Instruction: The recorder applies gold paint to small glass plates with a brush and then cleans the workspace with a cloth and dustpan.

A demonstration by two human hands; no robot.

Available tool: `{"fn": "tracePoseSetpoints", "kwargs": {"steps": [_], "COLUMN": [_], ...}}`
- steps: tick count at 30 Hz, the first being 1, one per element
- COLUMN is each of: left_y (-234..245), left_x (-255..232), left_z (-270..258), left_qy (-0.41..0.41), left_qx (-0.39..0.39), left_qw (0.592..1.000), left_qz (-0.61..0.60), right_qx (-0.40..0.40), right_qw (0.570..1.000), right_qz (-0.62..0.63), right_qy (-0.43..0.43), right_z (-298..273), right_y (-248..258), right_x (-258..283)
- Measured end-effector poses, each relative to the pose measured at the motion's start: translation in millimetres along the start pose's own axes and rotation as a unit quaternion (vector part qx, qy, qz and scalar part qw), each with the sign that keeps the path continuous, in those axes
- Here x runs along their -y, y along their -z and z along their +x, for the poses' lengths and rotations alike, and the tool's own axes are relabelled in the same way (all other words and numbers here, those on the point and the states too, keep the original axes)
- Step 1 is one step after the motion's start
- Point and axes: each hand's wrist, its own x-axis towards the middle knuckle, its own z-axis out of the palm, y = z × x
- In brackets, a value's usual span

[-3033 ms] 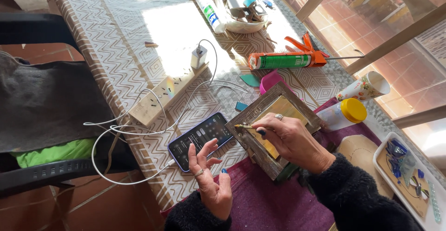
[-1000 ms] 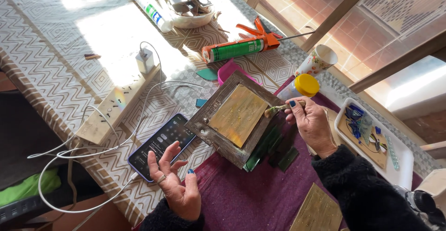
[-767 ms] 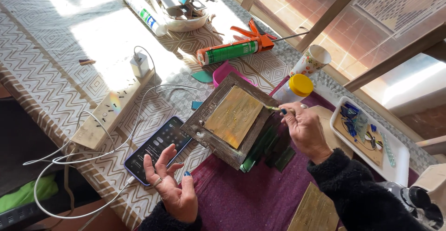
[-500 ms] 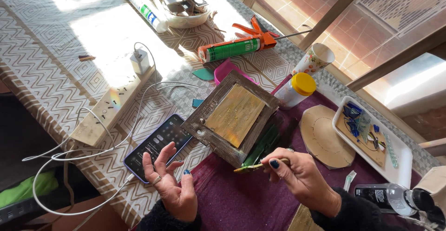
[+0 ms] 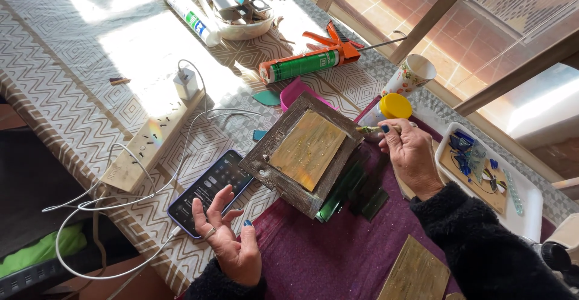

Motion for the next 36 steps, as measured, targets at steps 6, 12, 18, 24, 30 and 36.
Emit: {"fn": "tracePoseSetpoints", "kwargs": {"steps": [6, 12, 18, 24, 30, 36], "left_y": [-1.4, -1.6, 8.1, 13.7, 145.2, 66.9], "left_x": [0.8, 8.5, 38.4, 35.6, 275.8, 239.3], "left_z": [-0.3, 1.6, -1.3, -6.7, 131.4, 141.6], "left_qy": [-0.003, -0.033, -0.078, -0.117, 0.044, 0.123], "left_qx": [-0.005, -0.003, -0.002, 0.016, 0.344, 0.385], "left_qw": [1.000, 0.999, 0.997, 0.992, 0.923, 0.877], "left_qz": [-0.002, -0.003, -0.006, 0.052, -0.167, -0.261], "right_qx": [0.179, 0.185, -0.037, -0.264, -0.436, -0.508], "right_qw": [0.968, 0.952, 0.918, 0.803, 0.795, 0.849], "right_qz": [0.073, 0.201, 0.313, 0.432, 0.352, 0.120], "right_qy": [0.157, 0.136, -0.243, -0.314, -0.232, -0.085], "right_z": [-78.5, -161.1, -242.7, -349.5, -443.4, -448.7], "right_y": [-6.2, 24.1, 92.3, 147.6, 214.3, 307.6], "right_x": [61.0, 79.2, 50.6, 25.2, 19.7, 31.1]}}
